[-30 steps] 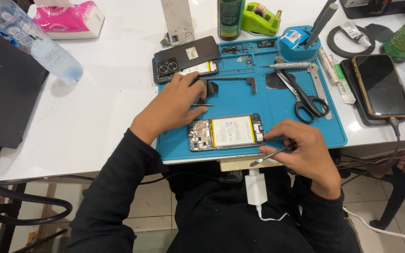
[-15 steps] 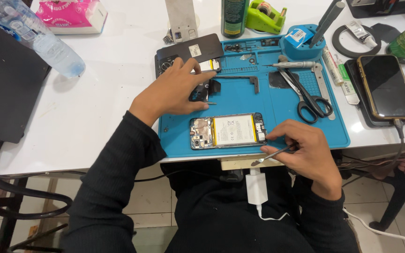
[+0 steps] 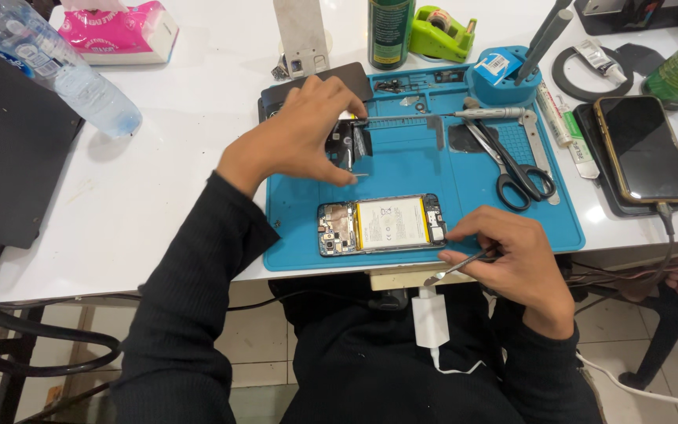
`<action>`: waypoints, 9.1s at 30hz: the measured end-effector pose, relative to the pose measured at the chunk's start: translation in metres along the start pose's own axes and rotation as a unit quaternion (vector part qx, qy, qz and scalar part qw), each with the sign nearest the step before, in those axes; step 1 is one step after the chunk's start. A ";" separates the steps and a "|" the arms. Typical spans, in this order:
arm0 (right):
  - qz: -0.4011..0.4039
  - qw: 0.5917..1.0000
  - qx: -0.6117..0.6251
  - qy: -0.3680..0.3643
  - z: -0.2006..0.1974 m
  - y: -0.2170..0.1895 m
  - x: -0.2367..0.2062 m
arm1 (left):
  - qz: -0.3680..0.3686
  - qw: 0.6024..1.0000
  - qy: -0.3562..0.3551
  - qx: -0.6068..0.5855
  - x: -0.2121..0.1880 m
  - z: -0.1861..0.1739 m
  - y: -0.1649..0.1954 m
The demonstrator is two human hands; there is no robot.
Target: The person works on a disassembled smartphone on a blue repair mat, pressing and prying at the battery with a metal pry tool, then lifts and brushes the phone's back cover and camera area with a brush, and uses a screwdriver on the phone body while repositioning the device repeatedly.
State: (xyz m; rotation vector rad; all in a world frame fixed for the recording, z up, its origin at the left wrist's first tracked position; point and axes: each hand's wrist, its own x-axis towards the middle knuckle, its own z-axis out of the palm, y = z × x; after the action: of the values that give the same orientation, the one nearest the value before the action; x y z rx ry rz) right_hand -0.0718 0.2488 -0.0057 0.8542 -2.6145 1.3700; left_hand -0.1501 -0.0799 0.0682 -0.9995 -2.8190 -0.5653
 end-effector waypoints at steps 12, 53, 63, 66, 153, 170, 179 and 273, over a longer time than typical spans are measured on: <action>-0.046 0.997 0.025 0.059 0.003 0.003 -0.004 | -0.041 0.995 0.082 -0.036 -0.092 0.021 0.093; 0.012 0.998 -0.037 0.041 0.003 -0.015 0.004 | -0.108 0.992 0.055 -0.030 -0.091 0.042 0.083; 0.008 0.998 -0.050 0.041 0.005 -0.014 0.005 | -0.197 0.980 0.015 -0.021 -0.080 0.035 0.090; 0.006 0.998 -0.056 0.040 0.005 -0.012 0.005 | -0.216 0.976 0.019 -0.008 -0.078 0.035 0.094; 0.072 0.941 0.310 0.110 0.030 -0.009 0.035 | -0.214 0.613 0.351 -0.674 -0.061 0.111 0.097; 0.037 0.933 0.322 0.157 0.050 -0.014 0.037 | -0.210 0.654 0.359 -0.632 -0.061 0.108 0.103; 0.030 0.911 0.365 0.191 0.056 -0.010 0.036 | -0.196 0.625 0.323 -0.683 -0.065 0.110 0.098; 0.035 0.952 0.296 0.074 0.023 -0.049 0.031 | -0.198 0.724 0.322 -0.577 -0.063 0.096 0.115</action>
State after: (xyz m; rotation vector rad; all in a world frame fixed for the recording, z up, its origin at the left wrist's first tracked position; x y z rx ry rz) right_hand -0.0693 0.1950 0.0258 0.6663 -2.1542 2.1947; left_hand -0.0258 0.0014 0.0021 -0.0675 -1.8014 -2.3064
